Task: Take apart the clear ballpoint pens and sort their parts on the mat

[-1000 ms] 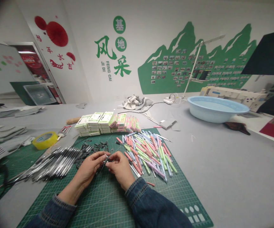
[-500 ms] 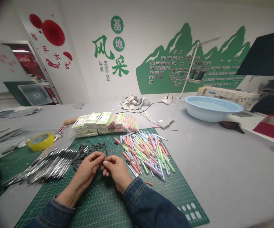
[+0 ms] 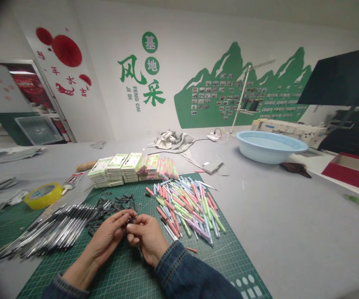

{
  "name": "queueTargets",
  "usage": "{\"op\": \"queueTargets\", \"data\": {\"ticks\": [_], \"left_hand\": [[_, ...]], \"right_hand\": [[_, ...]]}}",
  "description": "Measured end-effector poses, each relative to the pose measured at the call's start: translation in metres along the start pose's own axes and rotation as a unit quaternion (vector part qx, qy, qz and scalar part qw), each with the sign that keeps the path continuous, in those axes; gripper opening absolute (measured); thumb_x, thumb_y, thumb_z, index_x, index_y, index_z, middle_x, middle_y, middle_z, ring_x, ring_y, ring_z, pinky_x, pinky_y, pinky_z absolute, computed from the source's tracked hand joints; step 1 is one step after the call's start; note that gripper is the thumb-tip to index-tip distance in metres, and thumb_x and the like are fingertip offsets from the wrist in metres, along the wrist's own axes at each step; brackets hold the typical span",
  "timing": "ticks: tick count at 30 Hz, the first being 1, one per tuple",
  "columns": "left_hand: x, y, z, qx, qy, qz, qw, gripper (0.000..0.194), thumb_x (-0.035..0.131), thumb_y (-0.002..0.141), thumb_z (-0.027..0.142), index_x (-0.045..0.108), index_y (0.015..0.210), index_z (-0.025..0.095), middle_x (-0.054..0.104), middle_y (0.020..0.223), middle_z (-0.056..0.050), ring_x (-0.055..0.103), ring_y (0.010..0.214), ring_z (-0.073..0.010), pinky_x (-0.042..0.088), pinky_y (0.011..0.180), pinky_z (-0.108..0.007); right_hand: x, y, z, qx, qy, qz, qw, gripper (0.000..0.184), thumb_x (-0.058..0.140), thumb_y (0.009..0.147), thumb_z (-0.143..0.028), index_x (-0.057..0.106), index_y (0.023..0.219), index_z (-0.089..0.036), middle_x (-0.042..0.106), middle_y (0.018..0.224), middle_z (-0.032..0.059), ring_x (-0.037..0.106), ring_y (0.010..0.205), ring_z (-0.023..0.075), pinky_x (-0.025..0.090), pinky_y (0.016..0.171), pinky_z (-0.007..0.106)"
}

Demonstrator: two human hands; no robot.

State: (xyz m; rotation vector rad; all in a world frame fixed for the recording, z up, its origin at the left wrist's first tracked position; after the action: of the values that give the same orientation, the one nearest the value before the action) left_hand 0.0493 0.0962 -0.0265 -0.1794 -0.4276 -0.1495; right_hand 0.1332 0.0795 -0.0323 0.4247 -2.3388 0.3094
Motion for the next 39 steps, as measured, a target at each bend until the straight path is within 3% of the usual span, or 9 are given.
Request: {"op": "queueTargets", "data": {"ticks": [3, 9, 13, 16, 19, 23, 34, 36, 39], "left_hand": [[0.002, -0.004, 0.002, 0.001, -0.005, -0.017, 1.0, 0.018, 0.072, 0.073, 0.025, 0.071, 0.087, 0.014, 0.067, 0.087, -0.005, 0.06, 0.073, -0.0125, 0.049, 0.069, -0.022], [0.001, -0.007, 0.003, 0.005, -0.029, -0.016, 0.999, 0.019, 0.075, 0.069, 0.025, 0.071, 0.083, 0.014, 0.066, 0.087, -0.005, 0.061, 0.073, -0.0141, 0.051, 0.064, -0.023], [0.007, -0.007, -0.001, -0.005, -0.009, -0.03, 1.0, 0.026, 0.07, 0.074, 0.033, 0.07, 0.092, 0.014, 0.067, 0.076, -0.006, 0.059, 0.056, -0.0127, 0.049, 0.053, -0.025], [0.007, -0.007, 0.001, 0.002, 0.005, -0.023, 1.0, 0.028, 0.07, 0.074, 0.033, 0.07, 0.094, 0.014, 0.067, 0.078, -0.007, 0.059, 0.058, -0.0125, 0.049, 0.055, -0.025], [-0.007, -0.004, 0.014, 0.044, -0.005, 0.025, 0.999, 0.025, 0.072, 0.072, 0.032, 0.071, 0.09, 0.015, 0.068, 0.083, -0.005, 0.058, 0.062, -0.0104, 0.047, 0.056, -0.022], [-0.027, -0.005, 0.03, 0.102, -0.029, 0.098, 0.989, 0.027, 0.073, 0.07, 0.033, 0.071, 0.089, 0.015, 0.068, 0.084, -0.005, 0.056, 0.066, -0.0084, 0.043, 0.058, -0.018], [-0.012, -0.009, 0.029, 0.075, -0.047, 0.054, 0.995, 0.031, 0.071, 0.072, 0.033, 0.069, 0.097, 0.015, 0.069, 0.087, -0.007, 0.056, 0.065, -0.0092, 0.041, 0.055, -0.019], [-0.014, -0.009, 0.032, 0.087, -0.054, 0.059, 0.993, 0.036, 0.07, 0.073, 0.036, 0.067, 0.103, 0.017, 0.069, 0.088, -0.006, 0.057, 0.068, -0.0104, 0.042, 0.057, -0.02], [-0.022, -0.008, 0.035, 0.111, -0.061, 0.086, 0.988, 0.034, 0.073, 0.069, 0.037, 0.068, 0.095, 0.016, 0.068, 0.083, -0.004, 0.057, 0.069, -0.0106, 0.042, 0.056, -0.019]], "right_hand": [[0.007, -0.001, 0.001, 0.003, -0.014, -0.042, 0.999, 0.025, 0.076, 0.066, -0.027, 0.058, 0.073, -0.011, 0.06, 0.062, 0.0022, 0.051, 0.046, 0.0065, 0.028, 0.043, 0.018], [0.021, -0.004, 0.004, 0.013, -0.004, -0.114, 0.993, 0.023, 0.07, 0.073, -0.03, 0.063, 0.077, -0.009, 0.055, 0.056, -0.0001, 0.046, 0.044, 0.0055, 0.028, 0.045, 0.019], [0.021, -0.005, 0.001, 0.015, 0.002, -0.101, 0.995, 0.027, 0.072, 0.073, -0.033, 0.063, 0.081, -0.009, 0.058, 0.064, 0.0014, 0.047, 0.047, 0.0052, 0.028, 0.046, 0.019], [0.021, -0.007, -0.003, 0.013, 0.007, -0.086, 0.996, 0.032, 0.071, 0.074, -0.039, 0.062, 0.083, -0.01, 0.06, 0.069, 0.0025, 0.051, 0.051, 0.0059, 0.034, 0.05, 0.018], [0.018, -0.008, 0.0, 0.024, -0.034, -0.068, 0.997, 0.032, 0.071, 0.073, -0.039, 0.06, 0.088, -0.013, 0.064, 0.076, 0.0037, 0.059, 0.061, 0.0096, 0.041, 0.058, 0.021], [0.009, -0.006, 0.01, 0.038, -0.153, -0.048, 0.986, 0.036, 0.069, 0.073, -0.045, 0.061, 0.083, -0.011, 0.063, 0.066, 0.0027, 0.057, 0.051, 0.009, 0.038, 0.05, 0.02], [0.017, -0.006, 0.012, 0.031, -0.134, -0.083, 0.987, 0.036, 0.064, 0.078, -0.046, 0.061, 0.082, -0.011, 0.059, 0.059, 0.0, 0.05, 0.043, 0.0056, 0.032, 0.043, 0.017], [0.016, -0.006, 0.011, 0.029, -0.14, -0.08, 0.986, 0.036, 0.065, 0.077, -0.047, 0.061, 0.082, -0.011, 0.059, 0.059, 0.0001, 0.05, 0.044, 0.0058, 0.032, 0.044, 0.017], [0.016, -0.006, 0.013, 0.032, -0.153, -0.082, 0.984, 0.038, 0.065, 0.076, -0.048, 0.062, 0.081, -0.011, 0.059, 0.058, 0.0, 0.05, 0.043, 0.006, 0.033, 0.043, 0.017]]}}
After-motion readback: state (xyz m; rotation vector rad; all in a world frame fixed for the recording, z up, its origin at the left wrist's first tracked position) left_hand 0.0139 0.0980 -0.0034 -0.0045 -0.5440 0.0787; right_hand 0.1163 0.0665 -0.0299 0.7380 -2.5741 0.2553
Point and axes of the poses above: each hand's wrist, its own y-axis towards the middle knuckle, its own x-axis out of the palm, z = x × y, the point moved 9 cm from there along y, towards the middle knuckle
